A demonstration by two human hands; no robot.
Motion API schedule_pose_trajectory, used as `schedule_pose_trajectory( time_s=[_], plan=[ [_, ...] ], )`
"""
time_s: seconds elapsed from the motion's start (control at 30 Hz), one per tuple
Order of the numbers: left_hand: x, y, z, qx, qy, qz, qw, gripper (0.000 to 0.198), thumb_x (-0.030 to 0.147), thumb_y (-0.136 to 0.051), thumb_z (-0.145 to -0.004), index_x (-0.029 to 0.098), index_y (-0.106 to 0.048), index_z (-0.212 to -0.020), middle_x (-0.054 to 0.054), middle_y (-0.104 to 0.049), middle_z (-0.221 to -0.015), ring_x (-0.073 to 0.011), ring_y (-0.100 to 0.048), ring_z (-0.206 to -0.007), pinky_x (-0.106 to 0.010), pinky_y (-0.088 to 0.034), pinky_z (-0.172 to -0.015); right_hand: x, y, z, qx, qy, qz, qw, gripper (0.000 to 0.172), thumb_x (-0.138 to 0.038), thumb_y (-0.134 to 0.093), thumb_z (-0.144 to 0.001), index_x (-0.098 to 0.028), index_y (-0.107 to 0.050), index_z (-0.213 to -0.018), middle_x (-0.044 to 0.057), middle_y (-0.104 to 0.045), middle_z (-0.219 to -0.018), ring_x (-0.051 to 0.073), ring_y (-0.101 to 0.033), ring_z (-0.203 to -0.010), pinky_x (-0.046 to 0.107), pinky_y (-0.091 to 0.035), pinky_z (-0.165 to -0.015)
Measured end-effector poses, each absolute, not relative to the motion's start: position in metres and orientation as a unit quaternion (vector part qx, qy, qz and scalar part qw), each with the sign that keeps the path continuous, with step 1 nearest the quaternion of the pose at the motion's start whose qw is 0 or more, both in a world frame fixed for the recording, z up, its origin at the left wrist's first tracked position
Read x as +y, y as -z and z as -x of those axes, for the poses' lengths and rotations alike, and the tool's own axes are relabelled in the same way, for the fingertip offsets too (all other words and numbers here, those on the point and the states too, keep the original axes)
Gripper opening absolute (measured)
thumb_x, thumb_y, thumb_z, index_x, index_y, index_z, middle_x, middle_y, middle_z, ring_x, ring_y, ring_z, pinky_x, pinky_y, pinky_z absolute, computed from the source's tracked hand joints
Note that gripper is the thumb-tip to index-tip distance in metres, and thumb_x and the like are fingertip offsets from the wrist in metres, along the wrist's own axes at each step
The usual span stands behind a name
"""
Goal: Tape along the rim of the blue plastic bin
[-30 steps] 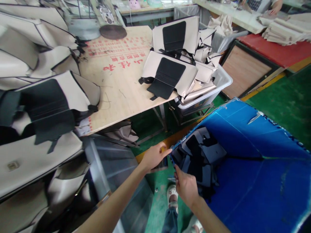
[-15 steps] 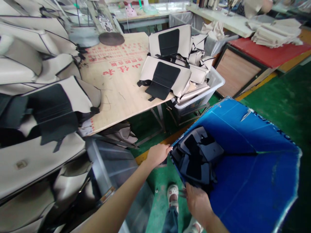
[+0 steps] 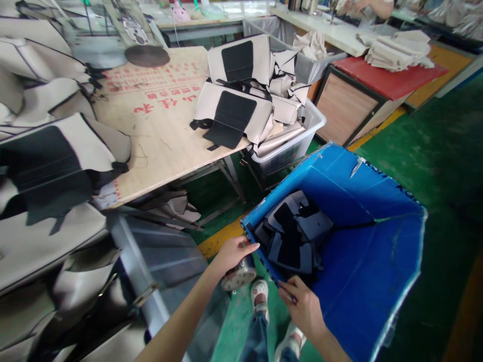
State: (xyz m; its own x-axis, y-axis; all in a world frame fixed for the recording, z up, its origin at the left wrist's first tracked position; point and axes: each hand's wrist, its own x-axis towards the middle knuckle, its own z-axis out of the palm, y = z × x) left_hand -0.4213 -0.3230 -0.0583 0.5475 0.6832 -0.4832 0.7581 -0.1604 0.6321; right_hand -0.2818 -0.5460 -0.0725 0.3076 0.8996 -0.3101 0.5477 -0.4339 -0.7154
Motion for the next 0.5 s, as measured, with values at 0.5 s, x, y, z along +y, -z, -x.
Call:
schedule_pose_trajectory(
  time_s=[0.5],
  plan=[
    [-0.359, 0.043, 0.415, 0.506, 0.071, -0.703, 0.494, 0.057, 0.069, -0.054, -0.065, 0.014, -0.065, -0.070, -0.003, -0.061, -0.061, -0.0197, -0.056, -0.061, -0.026, -0.034, -0.055, -0.554, 0.059, 0.284, -0.322, -0.420, 0.783, 0.325, 0.022, -0.041, -0.058, -0.077, -0.023, -0.070, -0.075, -0.001, -0.068, -0.074, 0.015, -0.062, -0.070, 0.022, -0.045, -0.063]
  ],
)
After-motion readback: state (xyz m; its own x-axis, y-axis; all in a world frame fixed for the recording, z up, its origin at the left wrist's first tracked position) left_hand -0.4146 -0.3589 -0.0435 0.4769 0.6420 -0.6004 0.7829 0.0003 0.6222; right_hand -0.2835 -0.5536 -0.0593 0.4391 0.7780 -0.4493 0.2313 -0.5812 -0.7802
